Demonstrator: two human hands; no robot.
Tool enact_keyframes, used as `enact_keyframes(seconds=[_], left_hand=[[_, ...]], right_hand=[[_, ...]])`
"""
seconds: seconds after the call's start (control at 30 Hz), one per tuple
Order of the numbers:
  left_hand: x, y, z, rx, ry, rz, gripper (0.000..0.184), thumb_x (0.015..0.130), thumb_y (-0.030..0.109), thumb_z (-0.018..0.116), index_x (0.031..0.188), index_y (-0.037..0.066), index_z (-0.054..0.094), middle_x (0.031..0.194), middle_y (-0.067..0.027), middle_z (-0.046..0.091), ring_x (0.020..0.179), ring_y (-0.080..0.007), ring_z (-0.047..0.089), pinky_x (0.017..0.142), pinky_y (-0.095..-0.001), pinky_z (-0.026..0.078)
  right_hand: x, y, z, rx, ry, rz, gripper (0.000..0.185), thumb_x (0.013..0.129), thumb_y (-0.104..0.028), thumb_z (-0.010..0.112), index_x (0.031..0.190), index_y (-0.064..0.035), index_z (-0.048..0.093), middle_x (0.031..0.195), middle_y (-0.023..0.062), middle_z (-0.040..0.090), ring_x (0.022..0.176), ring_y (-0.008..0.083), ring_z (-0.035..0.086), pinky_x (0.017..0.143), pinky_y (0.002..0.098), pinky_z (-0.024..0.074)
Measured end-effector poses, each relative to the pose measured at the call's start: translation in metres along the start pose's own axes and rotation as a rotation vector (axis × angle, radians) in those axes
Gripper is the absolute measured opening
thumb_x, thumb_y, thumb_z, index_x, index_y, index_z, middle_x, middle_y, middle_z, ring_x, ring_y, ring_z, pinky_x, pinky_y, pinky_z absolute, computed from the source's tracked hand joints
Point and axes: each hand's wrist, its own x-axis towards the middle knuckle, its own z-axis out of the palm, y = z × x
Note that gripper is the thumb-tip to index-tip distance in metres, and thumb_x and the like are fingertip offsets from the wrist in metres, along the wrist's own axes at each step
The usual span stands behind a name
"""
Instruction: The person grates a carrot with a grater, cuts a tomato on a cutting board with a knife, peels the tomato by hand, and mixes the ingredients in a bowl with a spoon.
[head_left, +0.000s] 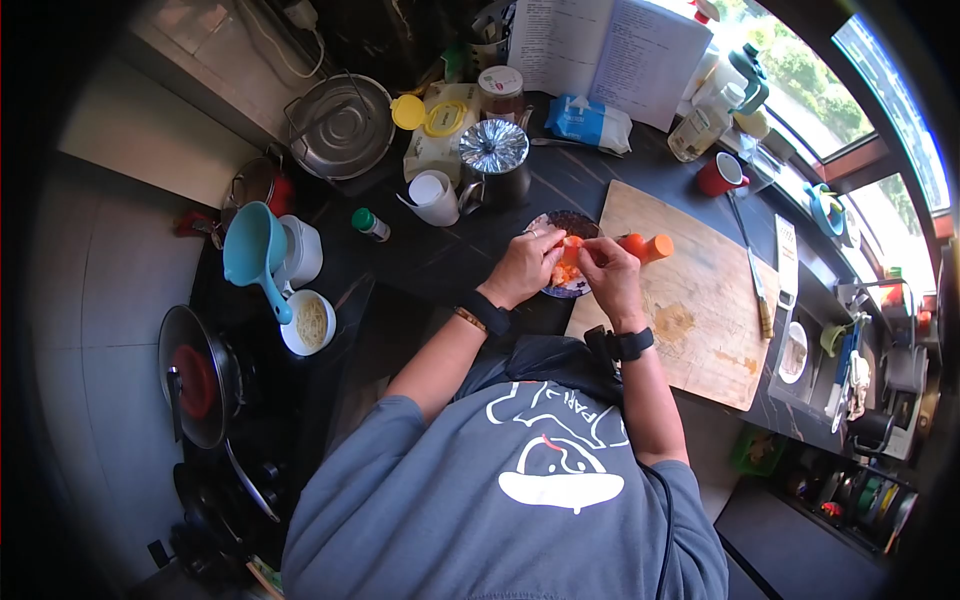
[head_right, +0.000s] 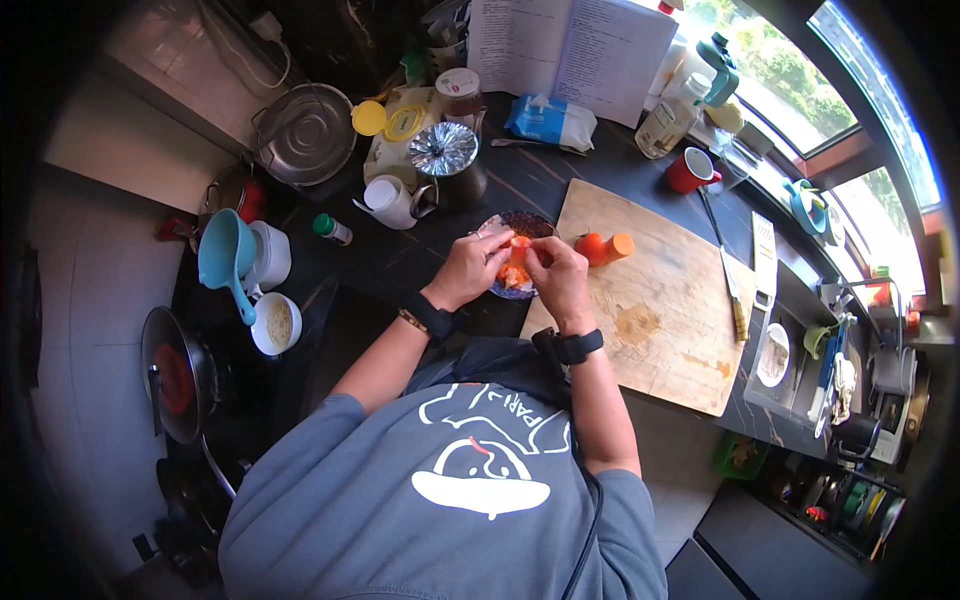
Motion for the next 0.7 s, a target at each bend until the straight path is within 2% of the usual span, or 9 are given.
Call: enact_keyframes(seconds=[0.1,0.27,0.4,0.47,0.5,0.57,0.6,0.67,0.7], left_hand=[[-0.001,0.004,-0.001,0.053,-0.01,0.065,0.03,0.082,0.01,0.065,0.109,-0.003,0.063,0.098,-0.0242,0.065,0.089,-0.0368,0.065,0.077,-0.0372,0.053],[-0.004,-0.005,0.003,0.088,-0.062,0.084,0.017,0.082,0.008,0.063,0.096,-0.003,0.063,0.083,-0.0219,0.064,0.075,-0.0379,0.063,0.066,-0.0414,0.051],[-0.005,-0.005,0.004,0.067,-0.08,0.047,0.013,0.081,0.008,0.063,0.091,-0.001,0.064,0.074,-0.0201,0.062,0.07,-0.0381,0.062,0.062,-0.0422,0.051],[-0.006,-0.007,0.009,0.09,-0.009,0.004,0.015,0.079,0.01,0.065,0.09,0.0,0.065,0.069,-0.0197,0.061,0.066,-0.0346,0.064,0.058,-0.0392,0.05],[-0.005,-0.005,0.006,0.09,-0.008,0.004,0.015,0.079,0.01,0.065,0.09,0.0,0.065,0.069,-0.0197,0.061,0.066,-0.0346,0.064,0.058,-0.0392,0.05],[-0.004,0.0,-0.003,-0.018,-0.045,-0.088,0.021,0.079,0.012,0.068,0.094,-0.002,0.067,0.072,-0.0178,0.066,0.066,-0.024,0.068,0.059,-0.0314,0.052],[-0.004,0.003,-0.006,-0.018,-0.044,-0.088,0.021,0.079,0.012,0.068,0.094,-0.002,0.067,0.072,-0.0178,0.066,0.066,-0.024,0.068,0.059,-0.0314,0.052],[-0.006,0.006,-0.011,-0.361,-0.089,-0.364,0.025,0.083,0.012,0.068,0.1,-0.006,0.066,0.08,-0.0131,0.071,0.071,-0.0139,0.069,0.064,-0.0245,0.054],[-0.007,0.0,-0.008,-0.361,-0.089,-0.364,0.025,0.083,0.012,0.068,0.1,-0.006,0.066,0.08,-0.0131,0.071,0.071,-0.0139,0.069,0.064,-0.0245,0.054]], right_hand=[[-0.001,-0.003,0.002,-0.015,-0.012,0.0,0.011,0.08,-0.007,0.069,0.087,0.0015,0.067,0.072,0.0127,0.067,0.063,0.0158,0.064,0.061,0.0271,0.0512],[-0.001,-0.002,0.003,-0.119,-0.027,-0.131,0.01,0.075,-0.005,0.07,0.081,0.0016,0.065,0.072,0.0154,0.064,0.062,0.0249,0.064,0.06,0.031,0.0517],[-0.002,-0.005,0.001,-0.11,-0.074,-0.134,0.011,0.075,-0.006,0.071,0.08,0.0015,0.065,0.072,0.0152,0.065,0.063,0.0253,0.065,0.06,0.0314,0.0518],[-0.002,-0.007,0.003,-0.129,-0.071,-0.157,0.011,0.078,-0.005,0.071,0.085,0.0019,0.068,0.071,0.0119,0.067,0.065,0.0129,0.065,0.062,0.0257,0.0514],[-0.003,-0.007,0.002,-0.129,-0.071,-0.158,0.011,0.078,-0.005,0.071,0.085,0.0019,0.068,0.071,0.0119,0.067,0.065,0.0129,0.065,0.062,0.0257,0.0514],[-0.004,-0.005,0.0,-0.064,-0.097,-0.093,0.011,0.08,-0.006,0.07,0.086,0.0022,0.068,0.073,0.0089,0.068,0.067,0.0107,0.065,0.063,0.025,0.0518],[-0.004,-0.001,-0.001,-0.065,-0.096,-0.093,0.011,0.08,-0.006,0.07,0.086,0.0022,0.068,0.073,0.0089,0.068,0.067,0.0107,0.065,0.063,0.025,0.0518],[-0.004,0.014,-0.002,0.091,-0.095,0.054,0.012,0.08,-0.007,0.07,0.087,0.0019,0.068,0.073,0.0075,0.068,0.064,0.0101,0.064,0.06,0.0254,0.0516],[-0.003,0.02,-0.003,0.092,-0.096,0.054,0.012,0.08,-0.007,0.07,0.087,0.0019,0.068,0.073,0.0075,0.068,0.064,0.0101,0.064,0.06,0.0254,0.0516]])
